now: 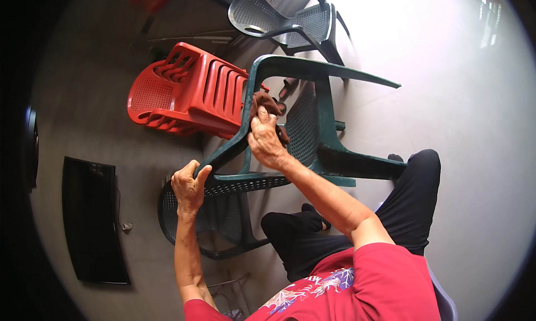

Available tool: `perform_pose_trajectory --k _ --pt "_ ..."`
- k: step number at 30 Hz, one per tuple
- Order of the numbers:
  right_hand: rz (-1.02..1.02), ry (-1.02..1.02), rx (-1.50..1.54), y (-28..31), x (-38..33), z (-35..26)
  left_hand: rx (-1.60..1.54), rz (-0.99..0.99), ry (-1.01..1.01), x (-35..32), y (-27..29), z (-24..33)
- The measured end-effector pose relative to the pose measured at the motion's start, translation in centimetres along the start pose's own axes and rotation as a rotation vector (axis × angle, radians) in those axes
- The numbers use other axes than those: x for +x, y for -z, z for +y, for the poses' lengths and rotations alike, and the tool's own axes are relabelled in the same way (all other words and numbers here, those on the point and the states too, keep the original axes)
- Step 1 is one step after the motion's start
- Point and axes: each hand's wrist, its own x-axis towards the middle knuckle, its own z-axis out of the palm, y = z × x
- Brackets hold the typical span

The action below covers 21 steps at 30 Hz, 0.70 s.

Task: The person sits on the floor and wipes several plastic chairs with a cloth. They handle a green chair, then a black chair, wiping the seat, backrest, and armrests. The person repositions the chairs and continues wiping different surfaces.

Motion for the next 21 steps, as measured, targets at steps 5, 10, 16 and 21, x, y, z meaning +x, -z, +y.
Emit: perform_pose_trajectory --k 5,10,16,21 --pt "0.042 -0.057 -0.161 -2.1 -3.6 -4.4 0.026 -0.017 0.020 0.0 0.4 0.2" --pt "0.035 0.080 -0.057 -5.5 -7.9 -11.6 0.036 -0.009 0.010 1.6 0.8 2.1" --pt "-0.175 0.348 -0.224 -1.6 -6.7 -5.8 0.066 -0.026 0.028 1.7 0.2 1.2" --pt "-0.167 -0.029 0.145 1.8 -12.5 7.1 0.037 0.010 -0.010 2.8 0.0 1.4"
